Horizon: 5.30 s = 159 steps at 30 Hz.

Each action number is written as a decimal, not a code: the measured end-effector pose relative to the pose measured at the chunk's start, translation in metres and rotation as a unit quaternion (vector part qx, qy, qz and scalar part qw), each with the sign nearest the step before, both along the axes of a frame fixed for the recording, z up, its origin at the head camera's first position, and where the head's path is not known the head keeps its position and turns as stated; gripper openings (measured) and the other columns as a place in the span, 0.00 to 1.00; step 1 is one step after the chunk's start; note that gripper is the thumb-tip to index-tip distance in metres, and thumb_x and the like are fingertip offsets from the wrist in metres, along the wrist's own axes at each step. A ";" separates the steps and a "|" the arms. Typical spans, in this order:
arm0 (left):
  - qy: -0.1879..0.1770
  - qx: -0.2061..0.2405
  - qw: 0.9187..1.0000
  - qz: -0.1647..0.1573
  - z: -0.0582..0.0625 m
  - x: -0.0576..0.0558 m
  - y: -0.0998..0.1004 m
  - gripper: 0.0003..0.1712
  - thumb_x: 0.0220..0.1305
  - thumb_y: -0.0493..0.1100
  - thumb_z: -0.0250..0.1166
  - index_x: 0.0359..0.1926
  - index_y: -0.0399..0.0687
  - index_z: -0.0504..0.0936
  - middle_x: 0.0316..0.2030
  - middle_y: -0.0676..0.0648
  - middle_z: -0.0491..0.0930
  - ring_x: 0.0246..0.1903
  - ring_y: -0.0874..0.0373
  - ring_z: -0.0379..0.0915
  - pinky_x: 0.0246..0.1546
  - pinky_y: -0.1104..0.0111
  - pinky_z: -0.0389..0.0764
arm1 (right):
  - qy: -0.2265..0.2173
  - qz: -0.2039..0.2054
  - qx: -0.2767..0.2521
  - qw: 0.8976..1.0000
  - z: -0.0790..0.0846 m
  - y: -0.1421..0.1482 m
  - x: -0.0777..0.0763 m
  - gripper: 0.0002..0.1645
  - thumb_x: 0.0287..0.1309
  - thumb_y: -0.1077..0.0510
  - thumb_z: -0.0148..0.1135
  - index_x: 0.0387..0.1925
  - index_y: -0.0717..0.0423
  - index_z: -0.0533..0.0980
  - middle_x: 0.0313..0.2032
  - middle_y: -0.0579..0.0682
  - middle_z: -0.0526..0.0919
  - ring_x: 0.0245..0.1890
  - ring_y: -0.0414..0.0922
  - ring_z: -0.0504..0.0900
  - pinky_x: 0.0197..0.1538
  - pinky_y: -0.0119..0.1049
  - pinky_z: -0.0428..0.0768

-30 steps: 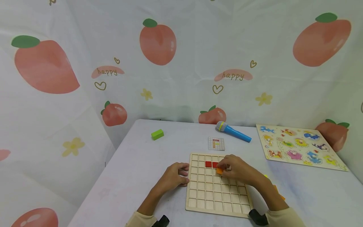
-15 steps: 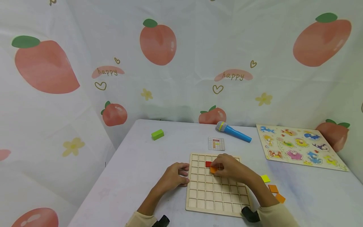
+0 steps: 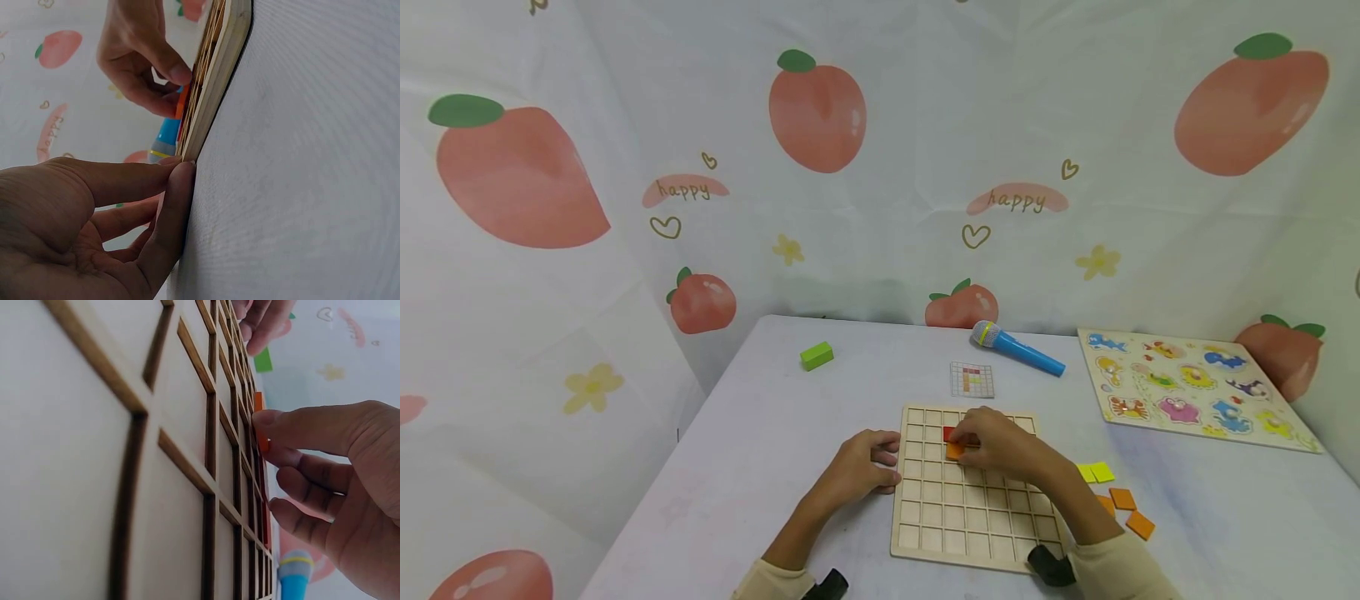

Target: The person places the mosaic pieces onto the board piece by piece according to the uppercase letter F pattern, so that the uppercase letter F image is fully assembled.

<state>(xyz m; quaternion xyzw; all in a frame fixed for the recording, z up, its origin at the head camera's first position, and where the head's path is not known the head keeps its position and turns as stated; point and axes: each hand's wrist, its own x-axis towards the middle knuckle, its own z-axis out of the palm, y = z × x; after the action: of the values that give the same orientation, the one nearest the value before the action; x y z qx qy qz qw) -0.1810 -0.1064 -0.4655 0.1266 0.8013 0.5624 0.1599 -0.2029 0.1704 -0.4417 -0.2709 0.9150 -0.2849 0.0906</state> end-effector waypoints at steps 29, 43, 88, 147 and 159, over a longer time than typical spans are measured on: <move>0.006 0.001 1.000 0.000 -0.001 0.001 0.000 0.35 0.57 0.23 0.73 0.68 0.28 0.76 0.53 0.40 0.81 0.49 0.51 0.80 0.35 0.67 0.92 | -0.007 -0.004 -0.023 1.000 0.002 0.003 0.004 0.12 0.64 0.59 0.75 0.49 0.54 0.88 0.44 0.42 0.86 0.48 0.43 0.80 0.56 0.44 0.86; 0.003 0.010 1.000 -0.001 0.000 0.002 0.000 0.36 0.57 0.23 0.73 0.67 0.28 0.76 0.53 0.39 0.81 0.49 0.51 0.80 0.36 0.67 0.92 | -0.019 -0.031 -0.067 0.997 0.009 0.041 0.018 0.18 0.65 0.52 0.74 0.53 0.55 0.86 0.46 0.43 0.86 0.47 0.44 0.80 0.49 0.37 0.84; 0.002 0.008 1.000 -0.003 -0.003 -0.001 0.000 0.35 0.58 0.24 0.73 0.68 0.28 0.75 0.54 0.39 0.81 0.49 0.52 0.80 0.36 0.68 0.92 | -0.060 -0.204 0.015 0.977 0.006 0.168 0.074 0.25 0.62 0.49 0.77 0.57 0.56 0.85 0.47 0.44 0.87 0.40 0.32 0.75 0.39 0.28 0.81; 0.001 -0.001 1.000 0.004 -0.001 0.001 0.001 0.35 0.58 0.25 0.74 0.67 0.29 0.76 0.53 0.41 0.81 0.48 0.52 0.80 0.36 0.67 0.92 | -0.079 -0.211 0.073 0.972 -0.009 0.191 0.076 0.19 0.60 0.53 0.78 0.49 0.60 0.87 0.35 0.43 0.79 0.34 0.36 0.71 0.35 0.27 0.78; 0.008 -0.006 1.000 0.003 0.000 0.002 0.001 0.35 0.57 0.24 0.73 0.67 0.28 0.77 0.53 0.40 0.81 0.49 0.51 0.80 0.36 0.68 0.92 | -0.043 -0.197 0.041 0.979 -0.005 0.183 0.076 0.19 0.59 0.52 0.78 0.49 0.57 0.87 0.34 0.44 0.78 0.31 0.34 0.70 0.31 0.29 0.74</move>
<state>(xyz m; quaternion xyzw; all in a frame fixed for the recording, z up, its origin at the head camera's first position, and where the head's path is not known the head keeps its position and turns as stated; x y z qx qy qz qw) -0.1788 -0.1052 -0.4651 0.1274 0.8063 0.5570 0.1528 -0.1272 0.3537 -0.4471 -0.0690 0.9565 -0.2708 0.0834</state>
